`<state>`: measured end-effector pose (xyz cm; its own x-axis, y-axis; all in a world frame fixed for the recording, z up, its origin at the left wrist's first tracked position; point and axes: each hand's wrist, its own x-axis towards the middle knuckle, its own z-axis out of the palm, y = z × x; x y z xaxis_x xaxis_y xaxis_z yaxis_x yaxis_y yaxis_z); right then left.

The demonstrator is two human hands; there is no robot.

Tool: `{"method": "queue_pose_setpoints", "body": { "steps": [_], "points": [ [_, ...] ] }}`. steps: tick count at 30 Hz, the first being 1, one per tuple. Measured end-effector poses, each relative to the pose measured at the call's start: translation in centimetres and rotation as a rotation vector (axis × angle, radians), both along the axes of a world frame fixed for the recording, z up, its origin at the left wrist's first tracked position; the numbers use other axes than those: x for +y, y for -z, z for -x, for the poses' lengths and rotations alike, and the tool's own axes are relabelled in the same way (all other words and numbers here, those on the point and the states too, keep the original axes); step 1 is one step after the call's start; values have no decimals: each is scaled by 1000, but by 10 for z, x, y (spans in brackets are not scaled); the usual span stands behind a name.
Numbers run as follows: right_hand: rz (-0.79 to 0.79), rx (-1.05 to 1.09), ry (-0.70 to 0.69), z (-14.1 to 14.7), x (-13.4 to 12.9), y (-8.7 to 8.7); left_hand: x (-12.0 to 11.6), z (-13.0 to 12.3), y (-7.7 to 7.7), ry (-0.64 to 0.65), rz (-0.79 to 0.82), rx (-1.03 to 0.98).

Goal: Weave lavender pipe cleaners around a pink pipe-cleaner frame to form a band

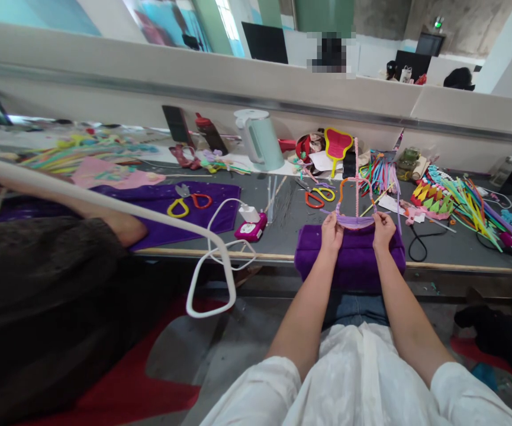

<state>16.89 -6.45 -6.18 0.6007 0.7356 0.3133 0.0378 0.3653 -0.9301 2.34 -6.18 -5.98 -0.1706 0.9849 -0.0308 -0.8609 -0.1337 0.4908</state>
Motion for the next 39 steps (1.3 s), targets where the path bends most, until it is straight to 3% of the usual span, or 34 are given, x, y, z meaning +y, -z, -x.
{"method": "queue_pose_setpoints", "body": {
  "steps": [4,9,13,18,24,33,39],
  "points": [
    [9,29,19,1,0,0,-10,-3,-8,123,-122,127],
    [-17,83,-1,1,3,5,-26,-12,-18,277,-303,444],
    [4,173,-24,0,3,6,-30,-15,-17,293,-370,644],
    [-7,329,-73,2,-1,-1,-28,-16,-9,225,-309,778],
    [-4,327,-58,5,-4,-7,-29,-17,-8,214,-267,789],
    [-12,191,-6,1,-1,-2,-28,-16,-9,219,-233,744],
    [-11,169,47,0,-1,1,-25,-13,-8,244,-196,542]
  ]
}}
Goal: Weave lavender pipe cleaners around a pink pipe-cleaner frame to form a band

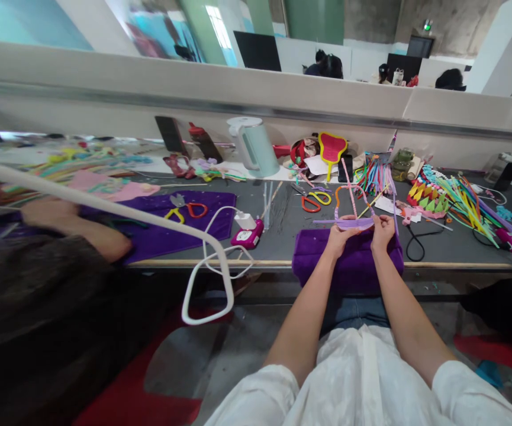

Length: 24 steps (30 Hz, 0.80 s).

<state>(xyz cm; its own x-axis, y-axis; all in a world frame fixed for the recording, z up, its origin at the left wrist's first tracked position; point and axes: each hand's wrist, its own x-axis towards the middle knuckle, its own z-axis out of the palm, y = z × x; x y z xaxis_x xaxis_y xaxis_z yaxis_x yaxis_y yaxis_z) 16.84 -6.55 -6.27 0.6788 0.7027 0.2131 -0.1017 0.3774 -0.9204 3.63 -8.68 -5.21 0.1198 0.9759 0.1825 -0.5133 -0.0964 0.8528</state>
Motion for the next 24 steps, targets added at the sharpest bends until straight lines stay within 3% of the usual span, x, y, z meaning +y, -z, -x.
{"method": "queue_pose_setpoints", "body": {
  "steps": [4,9,24],
  "points": [
    [9,38,-56,3,-3,-3,1,0,-1,8,75,-109],
    [1,13,-154,6,-5,-5,-1,-1,-3,109,86,-230],
    [16,-14,-111,8,-8,-8,0,-4,-2,-21,101,-156]
  ]
}}
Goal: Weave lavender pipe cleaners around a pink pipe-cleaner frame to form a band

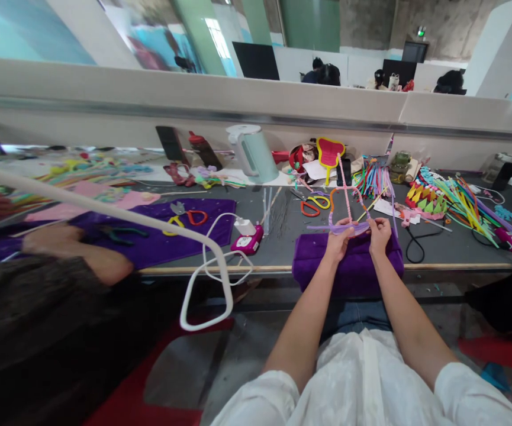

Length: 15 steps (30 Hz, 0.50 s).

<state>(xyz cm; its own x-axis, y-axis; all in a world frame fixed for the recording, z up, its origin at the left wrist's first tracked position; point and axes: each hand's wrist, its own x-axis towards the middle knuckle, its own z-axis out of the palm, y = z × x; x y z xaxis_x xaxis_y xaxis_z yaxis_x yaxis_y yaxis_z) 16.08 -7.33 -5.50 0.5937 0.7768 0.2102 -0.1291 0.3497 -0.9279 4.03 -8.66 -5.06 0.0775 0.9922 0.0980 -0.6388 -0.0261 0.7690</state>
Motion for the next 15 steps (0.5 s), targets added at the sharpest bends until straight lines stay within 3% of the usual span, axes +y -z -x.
{"method": "queue_pose_setpoints", "body": {
  "steps": [7,15],
  "points": [
    [-32,-44,20,4,-6,-6,6,-2,4,-120,70,-64],
    [-4,-36,20,2,-5,-4,7,-2,4,-147,100,-71]
  ]
}}
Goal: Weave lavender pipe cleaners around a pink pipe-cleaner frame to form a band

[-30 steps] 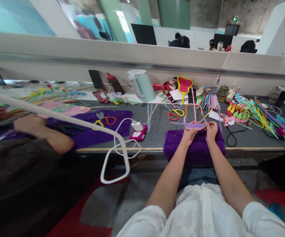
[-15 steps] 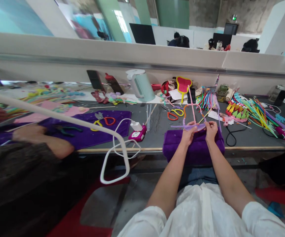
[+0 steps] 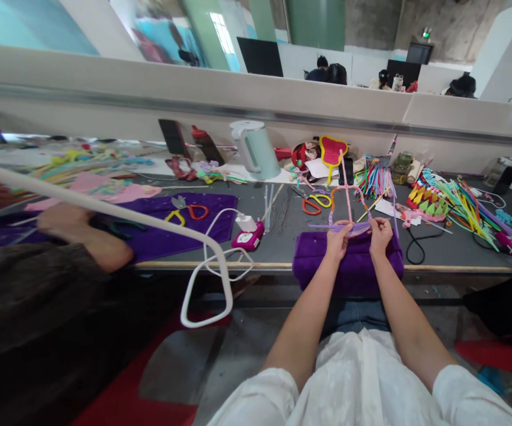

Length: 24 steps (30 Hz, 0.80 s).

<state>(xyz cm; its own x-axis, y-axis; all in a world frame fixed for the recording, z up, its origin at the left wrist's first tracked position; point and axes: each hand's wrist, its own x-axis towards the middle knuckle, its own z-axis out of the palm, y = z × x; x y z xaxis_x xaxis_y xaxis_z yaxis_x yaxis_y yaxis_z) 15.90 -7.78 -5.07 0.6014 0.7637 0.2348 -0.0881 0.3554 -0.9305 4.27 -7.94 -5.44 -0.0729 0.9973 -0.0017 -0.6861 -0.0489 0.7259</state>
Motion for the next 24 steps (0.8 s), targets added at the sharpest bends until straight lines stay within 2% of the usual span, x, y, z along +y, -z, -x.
{"method": "queue_pose_setpoints", "body": {
  "steps": [14,24],
  "points": [
    [12,-92,32,-1,-1,0,0,-2,0,-83,8,15],
    [14,-81,56,-2,-1,0,2,-3,3,-80,8,39]
  ]
}}
